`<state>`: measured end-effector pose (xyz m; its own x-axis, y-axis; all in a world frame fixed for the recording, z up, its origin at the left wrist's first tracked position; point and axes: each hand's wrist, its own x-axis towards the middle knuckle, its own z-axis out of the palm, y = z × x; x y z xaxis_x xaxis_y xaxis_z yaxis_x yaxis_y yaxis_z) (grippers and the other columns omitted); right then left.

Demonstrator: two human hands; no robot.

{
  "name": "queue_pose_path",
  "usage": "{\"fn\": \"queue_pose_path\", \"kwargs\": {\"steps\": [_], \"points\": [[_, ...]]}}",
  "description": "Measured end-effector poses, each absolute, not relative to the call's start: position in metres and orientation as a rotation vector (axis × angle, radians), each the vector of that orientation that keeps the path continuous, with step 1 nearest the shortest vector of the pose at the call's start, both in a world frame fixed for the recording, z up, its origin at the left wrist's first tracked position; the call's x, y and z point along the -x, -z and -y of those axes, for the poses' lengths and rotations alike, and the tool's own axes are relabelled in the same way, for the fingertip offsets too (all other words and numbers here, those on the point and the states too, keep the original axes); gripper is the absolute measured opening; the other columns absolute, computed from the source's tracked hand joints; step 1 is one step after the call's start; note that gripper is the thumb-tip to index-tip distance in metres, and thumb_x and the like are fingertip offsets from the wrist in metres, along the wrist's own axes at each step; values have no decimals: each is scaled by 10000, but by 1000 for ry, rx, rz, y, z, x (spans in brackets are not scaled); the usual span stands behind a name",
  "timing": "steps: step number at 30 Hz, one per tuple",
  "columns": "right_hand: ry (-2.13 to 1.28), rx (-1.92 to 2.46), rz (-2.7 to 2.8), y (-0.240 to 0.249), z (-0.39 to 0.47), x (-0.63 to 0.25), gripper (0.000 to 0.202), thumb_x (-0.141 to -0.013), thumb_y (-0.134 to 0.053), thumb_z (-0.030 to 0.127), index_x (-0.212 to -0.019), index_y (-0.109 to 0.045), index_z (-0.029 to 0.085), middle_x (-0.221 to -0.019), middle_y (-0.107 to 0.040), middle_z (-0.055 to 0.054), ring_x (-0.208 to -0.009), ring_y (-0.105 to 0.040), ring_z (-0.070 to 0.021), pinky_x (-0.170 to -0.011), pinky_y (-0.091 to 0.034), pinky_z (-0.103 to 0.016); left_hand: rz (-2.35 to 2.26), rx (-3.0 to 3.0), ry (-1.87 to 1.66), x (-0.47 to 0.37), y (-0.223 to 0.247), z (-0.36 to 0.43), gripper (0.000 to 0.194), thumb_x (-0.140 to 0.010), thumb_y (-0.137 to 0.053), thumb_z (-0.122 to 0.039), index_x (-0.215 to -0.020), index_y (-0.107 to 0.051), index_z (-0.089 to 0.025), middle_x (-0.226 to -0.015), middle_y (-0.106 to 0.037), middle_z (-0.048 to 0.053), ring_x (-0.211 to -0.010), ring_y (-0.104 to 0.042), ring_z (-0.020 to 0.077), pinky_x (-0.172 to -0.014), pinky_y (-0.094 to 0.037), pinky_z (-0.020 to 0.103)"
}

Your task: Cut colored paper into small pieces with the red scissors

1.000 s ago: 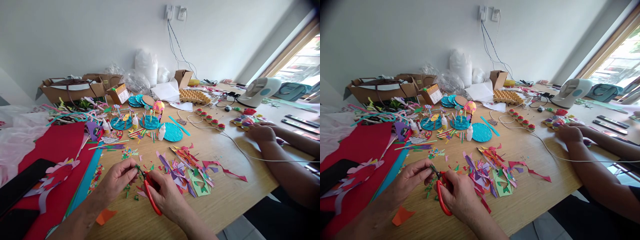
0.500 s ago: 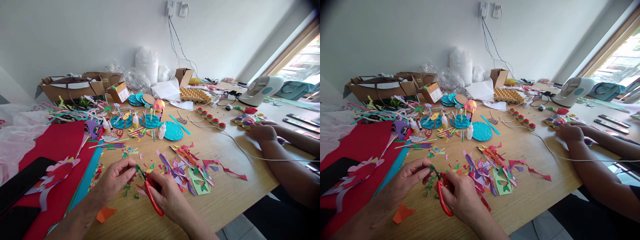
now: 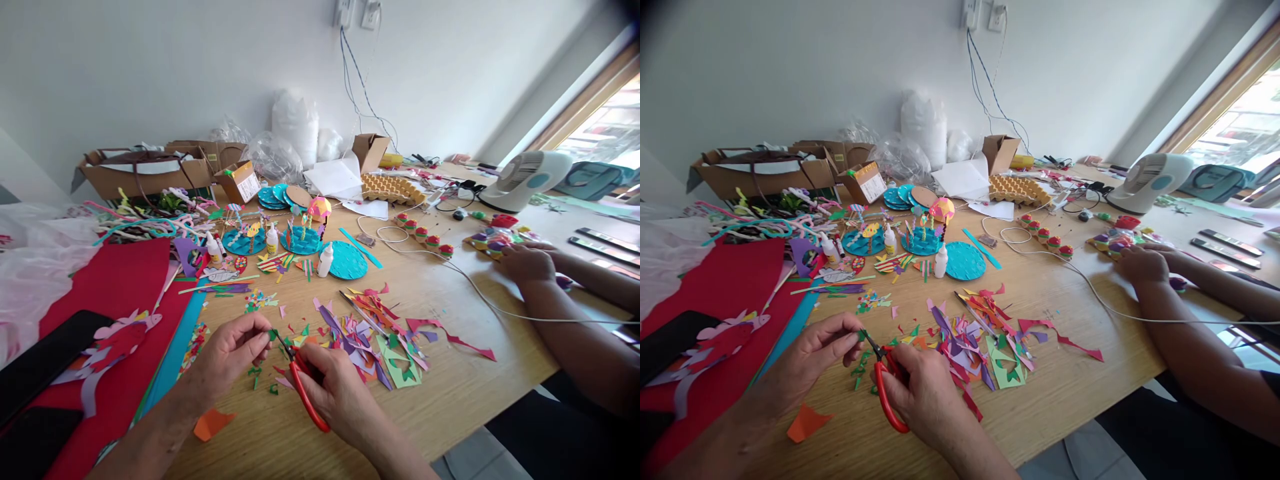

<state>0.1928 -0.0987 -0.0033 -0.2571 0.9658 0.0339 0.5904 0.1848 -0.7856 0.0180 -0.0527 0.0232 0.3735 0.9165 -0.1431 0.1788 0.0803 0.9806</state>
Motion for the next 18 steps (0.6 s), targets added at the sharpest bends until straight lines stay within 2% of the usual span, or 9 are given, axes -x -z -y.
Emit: {"fn": "queue_pose_path", "kwargs": {"steps": [18], "points": [[-947, 1429, 1927, 4, 99, -190, 238, -814, -484, 230, -614, -360, 193, -529, -339, 66, -477, -283, -75, -446, -201, -207, -1060, -1385, -801, -16, -16, 55, 141, -773, -506, -295, -702, -552, -182, -570, -512, -40, -560, -470, 113, -531, -397, 208]]}}
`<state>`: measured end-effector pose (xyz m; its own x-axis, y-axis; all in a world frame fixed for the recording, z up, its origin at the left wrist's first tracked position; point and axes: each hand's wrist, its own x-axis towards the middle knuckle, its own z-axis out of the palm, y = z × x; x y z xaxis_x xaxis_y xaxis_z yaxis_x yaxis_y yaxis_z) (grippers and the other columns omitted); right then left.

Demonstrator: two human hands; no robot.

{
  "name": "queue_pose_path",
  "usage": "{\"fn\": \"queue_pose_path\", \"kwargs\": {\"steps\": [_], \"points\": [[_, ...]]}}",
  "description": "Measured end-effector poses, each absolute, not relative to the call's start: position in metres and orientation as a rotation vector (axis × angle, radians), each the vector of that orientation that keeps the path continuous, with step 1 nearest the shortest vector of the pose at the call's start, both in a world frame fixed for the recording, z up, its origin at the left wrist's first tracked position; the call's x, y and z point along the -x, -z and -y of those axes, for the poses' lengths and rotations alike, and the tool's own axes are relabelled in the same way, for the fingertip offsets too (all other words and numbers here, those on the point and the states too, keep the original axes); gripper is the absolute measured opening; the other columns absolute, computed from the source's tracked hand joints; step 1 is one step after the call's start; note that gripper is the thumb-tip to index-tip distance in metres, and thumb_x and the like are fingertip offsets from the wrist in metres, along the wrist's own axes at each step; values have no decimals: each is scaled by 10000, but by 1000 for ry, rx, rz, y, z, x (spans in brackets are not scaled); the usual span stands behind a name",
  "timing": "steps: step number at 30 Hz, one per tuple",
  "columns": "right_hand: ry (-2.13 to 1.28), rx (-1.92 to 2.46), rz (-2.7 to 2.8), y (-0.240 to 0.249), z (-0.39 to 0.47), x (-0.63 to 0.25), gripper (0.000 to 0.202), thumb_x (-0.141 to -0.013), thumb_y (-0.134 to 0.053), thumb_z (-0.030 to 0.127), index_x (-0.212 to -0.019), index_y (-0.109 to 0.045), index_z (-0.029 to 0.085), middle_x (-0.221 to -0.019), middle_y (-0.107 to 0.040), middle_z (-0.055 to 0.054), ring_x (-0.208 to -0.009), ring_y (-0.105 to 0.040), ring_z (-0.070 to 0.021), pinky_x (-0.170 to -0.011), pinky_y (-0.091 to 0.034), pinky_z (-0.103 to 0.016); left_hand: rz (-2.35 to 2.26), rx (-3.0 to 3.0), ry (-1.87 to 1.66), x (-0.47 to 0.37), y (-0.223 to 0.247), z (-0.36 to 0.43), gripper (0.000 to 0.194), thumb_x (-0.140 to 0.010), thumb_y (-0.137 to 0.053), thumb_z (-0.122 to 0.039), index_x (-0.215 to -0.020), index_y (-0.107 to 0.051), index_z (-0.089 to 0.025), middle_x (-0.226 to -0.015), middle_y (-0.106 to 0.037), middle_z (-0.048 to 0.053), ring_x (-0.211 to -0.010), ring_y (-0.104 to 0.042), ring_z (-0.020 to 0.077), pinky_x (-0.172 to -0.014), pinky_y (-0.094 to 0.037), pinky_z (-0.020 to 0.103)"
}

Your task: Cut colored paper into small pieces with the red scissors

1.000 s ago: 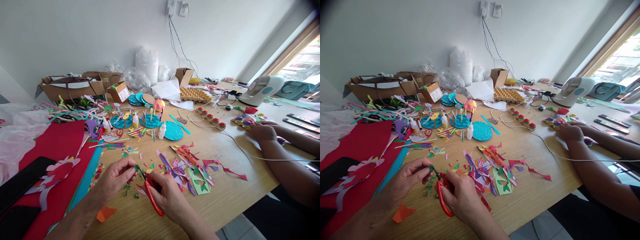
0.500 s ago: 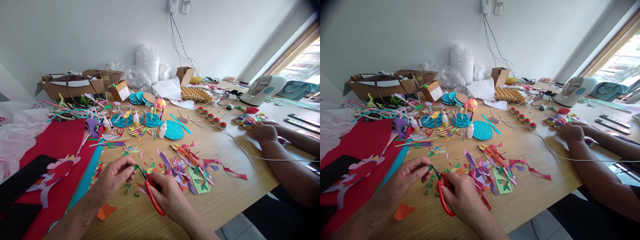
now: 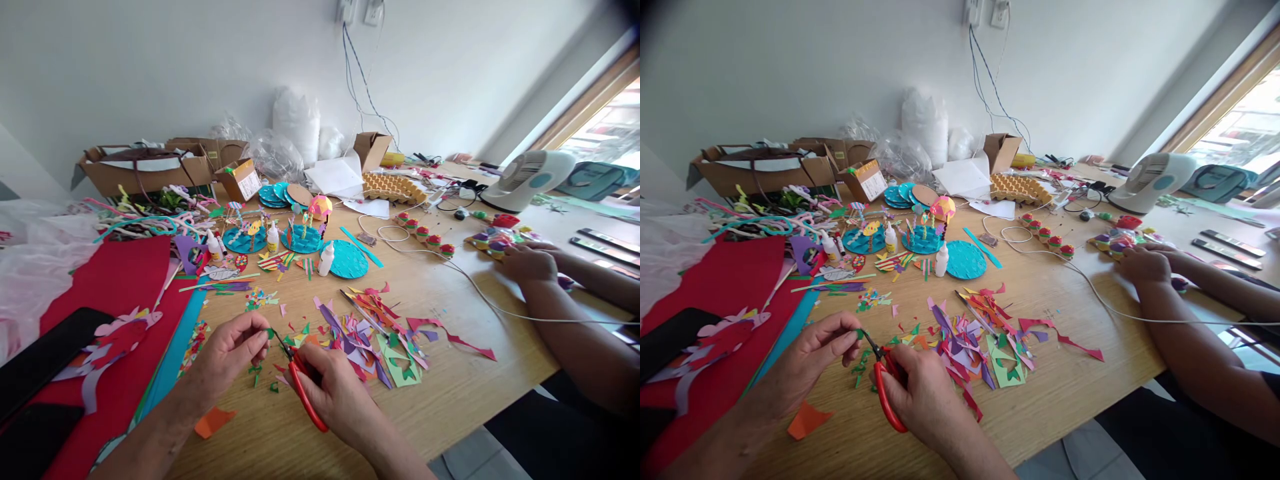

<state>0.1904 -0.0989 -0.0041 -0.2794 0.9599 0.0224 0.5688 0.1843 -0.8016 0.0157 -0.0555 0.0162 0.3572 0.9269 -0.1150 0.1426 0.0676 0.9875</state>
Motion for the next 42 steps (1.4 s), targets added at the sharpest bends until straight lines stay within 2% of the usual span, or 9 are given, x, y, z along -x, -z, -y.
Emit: {"fn": "queue_pose_path", "kwargs": {"steps": [15, 26, 42], "points": [[-951, 1440, 1972, -1, 101, -191, 212, -832, -470, 260, -653, -377, 194, -539, -387, 64, -482, -323, -72, -456, -214, -194, -1040, -1458, -663, -14, -16, 53, 127, -761, -513, -284, -687, -538, -183, -550, -483, -54, -535, -441, 108, -521, -370, 214], [-948, 1458, 1969, 1, 103, -193, 248, -831, -465, 253, -628, -335, 195, -518, -320, 73, -486, -254, -74, -451, -185, -201, -1058, -1517, -601, -16, -26, 52, 134, -742, -478, -295, -685, -507, -177, -559, -457, -53, -544, -427, 108, -533, -362, 224], [-970, 1458, 1959, 2, 102, -194, 277, -824, -487, 264, -607, -330, 192, -507, -302, 76, -474, -246, -70, -445, -178, -201, -1054, -1439, -681, -15, -22, 51, 118, -736, -510, -291, -698, -502, -179, -545, -503, -53, -513, -454, 98, -508, -379, 207]]}}
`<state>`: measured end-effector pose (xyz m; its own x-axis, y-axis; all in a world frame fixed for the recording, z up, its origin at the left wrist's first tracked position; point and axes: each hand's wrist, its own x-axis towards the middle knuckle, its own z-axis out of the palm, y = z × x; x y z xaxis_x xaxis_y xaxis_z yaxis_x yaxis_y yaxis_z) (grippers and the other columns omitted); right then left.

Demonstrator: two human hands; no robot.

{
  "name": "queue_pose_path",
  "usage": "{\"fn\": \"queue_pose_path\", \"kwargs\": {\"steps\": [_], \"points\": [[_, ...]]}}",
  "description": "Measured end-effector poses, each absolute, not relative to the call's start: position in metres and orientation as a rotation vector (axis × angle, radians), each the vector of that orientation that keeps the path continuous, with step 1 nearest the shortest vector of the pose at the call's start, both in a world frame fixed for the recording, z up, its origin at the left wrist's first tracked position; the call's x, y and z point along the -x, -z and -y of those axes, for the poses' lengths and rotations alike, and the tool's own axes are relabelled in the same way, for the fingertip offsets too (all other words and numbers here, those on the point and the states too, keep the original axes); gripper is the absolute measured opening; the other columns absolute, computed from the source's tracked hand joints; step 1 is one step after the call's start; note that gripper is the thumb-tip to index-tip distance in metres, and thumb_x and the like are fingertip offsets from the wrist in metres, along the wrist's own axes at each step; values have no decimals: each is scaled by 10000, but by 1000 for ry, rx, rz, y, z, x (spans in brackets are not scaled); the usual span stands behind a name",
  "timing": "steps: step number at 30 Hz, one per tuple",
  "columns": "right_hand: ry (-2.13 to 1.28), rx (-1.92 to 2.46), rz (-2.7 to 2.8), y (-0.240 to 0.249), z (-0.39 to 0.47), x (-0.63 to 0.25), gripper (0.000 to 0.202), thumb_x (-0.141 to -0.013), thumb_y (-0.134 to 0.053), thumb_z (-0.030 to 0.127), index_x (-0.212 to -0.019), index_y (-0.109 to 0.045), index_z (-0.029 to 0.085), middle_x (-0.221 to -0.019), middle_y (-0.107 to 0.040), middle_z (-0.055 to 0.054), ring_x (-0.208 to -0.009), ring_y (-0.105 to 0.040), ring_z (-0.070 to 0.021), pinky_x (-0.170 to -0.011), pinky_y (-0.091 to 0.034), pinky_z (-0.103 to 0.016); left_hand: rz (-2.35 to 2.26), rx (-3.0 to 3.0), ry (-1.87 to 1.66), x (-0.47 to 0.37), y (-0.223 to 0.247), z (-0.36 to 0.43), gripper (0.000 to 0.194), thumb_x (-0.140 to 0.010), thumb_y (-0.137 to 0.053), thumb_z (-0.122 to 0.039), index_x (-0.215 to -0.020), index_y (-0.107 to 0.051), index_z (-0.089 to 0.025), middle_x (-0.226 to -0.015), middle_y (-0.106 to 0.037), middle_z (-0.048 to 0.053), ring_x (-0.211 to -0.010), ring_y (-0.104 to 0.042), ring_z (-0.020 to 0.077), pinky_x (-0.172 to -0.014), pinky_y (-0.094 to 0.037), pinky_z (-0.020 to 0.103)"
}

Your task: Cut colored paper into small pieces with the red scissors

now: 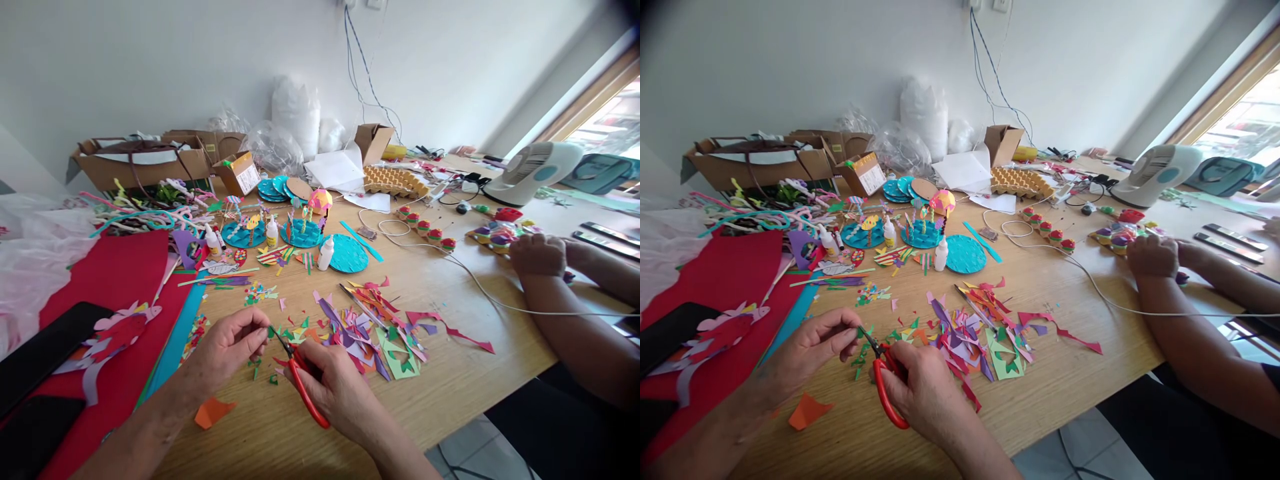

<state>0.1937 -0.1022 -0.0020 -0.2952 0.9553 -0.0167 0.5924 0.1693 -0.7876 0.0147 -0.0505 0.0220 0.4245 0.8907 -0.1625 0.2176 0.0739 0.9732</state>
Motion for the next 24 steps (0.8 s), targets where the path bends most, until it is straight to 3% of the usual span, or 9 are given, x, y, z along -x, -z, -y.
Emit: {"fn": "queue_pose_path", "kwargs": {"steps": [7, 24], "points": [[-957, 1483, 1938, 5, 103, -191, 255, -804, -482, 225, -599, -335, 190, -503, -305, 73, -475, -247, -71, -442, -177, -201, -1027, -1367, -752, -15, -12, 56, 140, -797, -491, -309, -774, -542, -181, -588, -518, -48, -573, -472, 105, -545, -397, 199], [-971, 1462, 1986, -2, 103, -191, 239, -824, -471, 267, -633, -348, 195, -516, -333, 71, -469, -274, -71, -448, -187, -198, -1042, -1463, -611, -14, -12, 55, 148, -748, -503, -296, -675, -550, -176, -543, -443, -57, -535, -414, 108, -517, -348, 213]]}}
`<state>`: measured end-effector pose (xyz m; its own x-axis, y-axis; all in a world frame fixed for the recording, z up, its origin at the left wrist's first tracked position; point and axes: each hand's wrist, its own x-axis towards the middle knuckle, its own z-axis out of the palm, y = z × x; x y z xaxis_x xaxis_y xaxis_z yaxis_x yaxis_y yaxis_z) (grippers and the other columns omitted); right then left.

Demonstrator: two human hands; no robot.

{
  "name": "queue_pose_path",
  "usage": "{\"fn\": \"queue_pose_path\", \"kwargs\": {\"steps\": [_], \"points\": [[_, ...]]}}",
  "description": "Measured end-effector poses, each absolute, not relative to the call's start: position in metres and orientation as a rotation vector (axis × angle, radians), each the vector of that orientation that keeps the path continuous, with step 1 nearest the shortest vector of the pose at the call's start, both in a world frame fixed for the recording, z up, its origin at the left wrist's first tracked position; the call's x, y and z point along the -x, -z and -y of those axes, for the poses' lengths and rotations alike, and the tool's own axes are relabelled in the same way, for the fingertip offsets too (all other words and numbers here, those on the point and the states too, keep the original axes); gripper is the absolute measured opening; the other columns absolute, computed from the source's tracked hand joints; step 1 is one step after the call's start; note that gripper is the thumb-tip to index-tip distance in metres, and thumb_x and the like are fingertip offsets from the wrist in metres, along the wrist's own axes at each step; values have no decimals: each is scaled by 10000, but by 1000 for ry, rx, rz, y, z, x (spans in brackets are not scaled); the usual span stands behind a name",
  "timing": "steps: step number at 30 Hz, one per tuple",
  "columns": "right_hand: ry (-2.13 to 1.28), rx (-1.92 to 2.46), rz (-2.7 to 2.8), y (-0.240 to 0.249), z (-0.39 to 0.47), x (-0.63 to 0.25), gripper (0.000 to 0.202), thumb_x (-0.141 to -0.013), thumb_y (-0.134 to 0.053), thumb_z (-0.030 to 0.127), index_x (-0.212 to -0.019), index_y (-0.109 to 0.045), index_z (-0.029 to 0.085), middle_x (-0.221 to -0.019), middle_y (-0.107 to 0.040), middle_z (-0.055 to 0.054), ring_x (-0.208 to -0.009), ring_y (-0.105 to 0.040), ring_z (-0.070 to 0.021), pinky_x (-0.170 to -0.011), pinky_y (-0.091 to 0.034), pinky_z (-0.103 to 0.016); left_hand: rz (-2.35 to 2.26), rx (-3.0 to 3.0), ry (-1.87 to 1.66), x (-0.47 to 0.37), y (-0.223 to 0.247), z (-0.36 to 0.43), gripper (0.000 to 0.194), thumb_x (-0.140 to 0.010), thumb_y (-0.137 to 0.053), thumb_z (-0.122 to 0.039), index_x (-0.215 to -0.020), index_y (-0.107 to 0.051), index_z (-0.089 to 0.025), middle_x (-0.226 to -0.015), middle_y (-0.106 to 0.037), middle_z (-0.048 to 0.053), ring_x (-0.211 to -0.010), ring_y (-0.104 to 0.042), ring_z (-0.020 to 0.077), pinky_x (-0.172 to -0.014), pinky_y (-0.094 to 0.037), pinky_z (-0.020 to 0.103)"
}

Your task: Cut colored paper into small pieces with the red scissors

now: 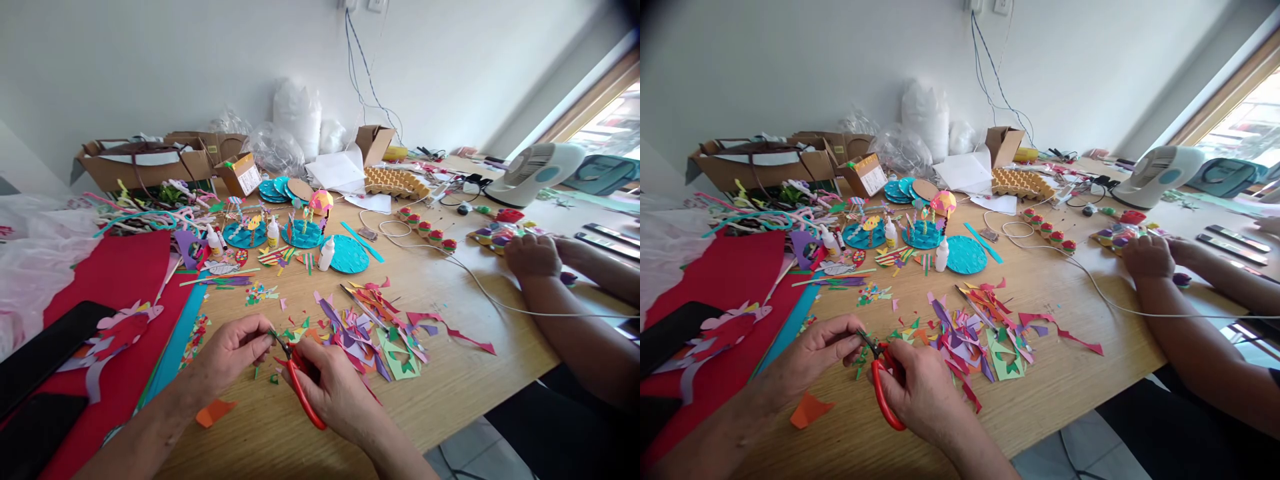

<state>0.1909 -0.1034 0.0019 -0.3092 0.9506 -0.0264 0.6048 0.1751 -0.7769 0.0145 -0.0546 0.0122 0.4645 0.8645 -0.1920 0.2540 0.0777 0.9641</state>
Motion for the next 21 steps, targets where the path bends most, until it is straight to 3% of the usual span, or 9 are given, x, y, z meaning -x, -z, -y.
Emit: {"fn": "queue_pose_path", "kwargs": {"steps": [21], "points": [[-965, 1464, 1996, -2, 105, -192, 270, -816, -504, 239, -610, -336, 191, -516, -314, 74, -469, -257, -65, -445, -181, -200, -1118, -1402, -663, -13, -28, 59, 146, -694, -534, -309, -611, -533, -189, -539, -483, -49, -533, -425, 110, -529, -364, 213]]}}
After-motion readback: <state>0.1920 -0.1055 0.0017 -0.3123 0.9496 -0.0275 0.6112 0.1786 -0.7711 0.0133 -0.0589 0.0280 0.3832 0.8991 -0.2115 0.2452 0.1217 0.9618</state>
